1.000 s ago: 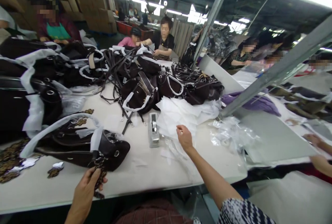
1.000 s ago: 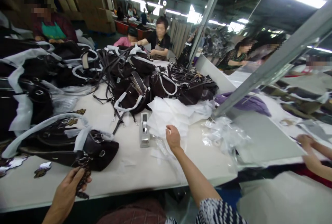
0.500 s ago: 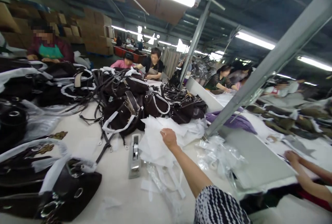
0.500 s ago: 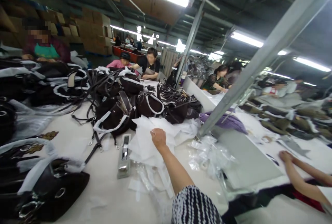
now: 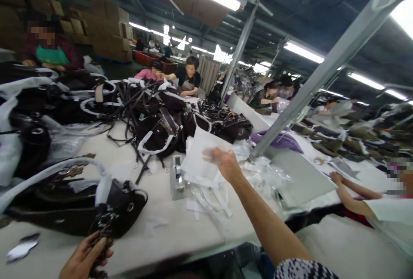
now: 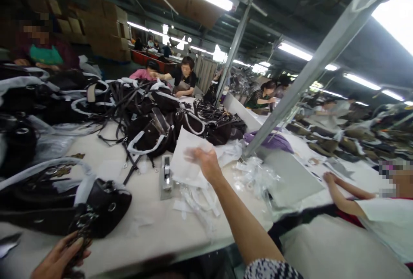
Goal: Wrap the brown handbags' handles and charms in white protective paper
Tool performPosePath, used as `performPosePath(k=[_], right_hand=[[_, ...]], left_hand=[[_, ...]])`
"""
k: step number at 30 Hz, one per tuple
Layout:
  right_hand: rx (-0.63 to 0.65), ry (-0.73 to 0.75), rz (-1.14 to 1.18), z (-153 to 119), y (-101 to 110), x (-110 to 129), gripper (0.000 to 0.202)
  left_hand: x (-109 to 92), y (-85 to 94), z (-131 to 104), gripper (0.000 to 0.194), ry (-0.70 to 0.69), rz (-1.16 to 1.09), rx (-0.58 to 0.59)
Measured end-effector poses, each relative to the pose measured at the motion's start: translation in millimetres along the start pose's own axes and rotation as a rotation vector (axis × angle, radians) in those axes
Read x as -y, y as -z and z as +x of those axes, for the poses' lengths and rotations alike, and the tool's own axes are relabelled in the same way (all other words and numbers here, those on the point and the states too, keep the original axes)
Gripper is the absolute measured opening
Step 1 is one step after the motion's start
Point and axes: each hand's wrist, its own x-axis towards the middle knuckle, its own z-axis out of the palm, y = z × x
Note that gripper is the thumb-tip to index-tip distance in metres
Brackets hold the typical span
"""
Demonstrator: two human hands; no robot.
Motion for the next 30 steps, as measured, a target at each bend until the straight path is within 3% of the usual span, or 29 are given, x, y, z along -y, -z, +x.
performPosePath(k=[4, 8, 12, 15, 19, 22, 26, 28, 30], right_hand=[[0.152, -0.455, -0.058, -55, -27, -70, 0.041], [0.492, -0.790, -0.307, -83, -58, -122, 0.038], [0.835, -0.884, -0.509, -93, -106, -154, 0.031], [0.947, -0.827, -0.558, -88, -149, -175, 0.019], [0.871, -0.750, -0.620, -74, -189, -189, 0.015], [0.733, -0.782, -0.394, -78, -186, -178, 0.033], [0.549, -0.770, 0.030, -122, -157, -156, 0.073], [0.441, -0.743, 0.063, -153, -153, -157, 0.076], [0.353, -0.731, 0.055, -175, -163, -168, 0.069]], left_hand=[[-11, 17.1, 1, 0.067, -0.029, -0.066, 0.170], [-24, 32.1, 3, 0.056, 0.024, -0.122, 0.333], [-41, 40.8, 2, 0.043, 0.109, -0.189, 0.508], [-51, 46.1, 7, 0.040, 0.181, -0.192, 0.640], [-53, 53.8, 19, 0.040, 0.262, -0.138, 0.727], [-48, 59.0, 28, 0.038, 0.267, -0.168, 0.694], [-43, 62.3, 35, 0.039, 0.249, -0.249, 0.645], [-40, 61.4, 36, 0.041, 0.255, -0.249, 0.637], [-36, 59.2, 35, 0.041, 0.257, -0.227, 0.650]])
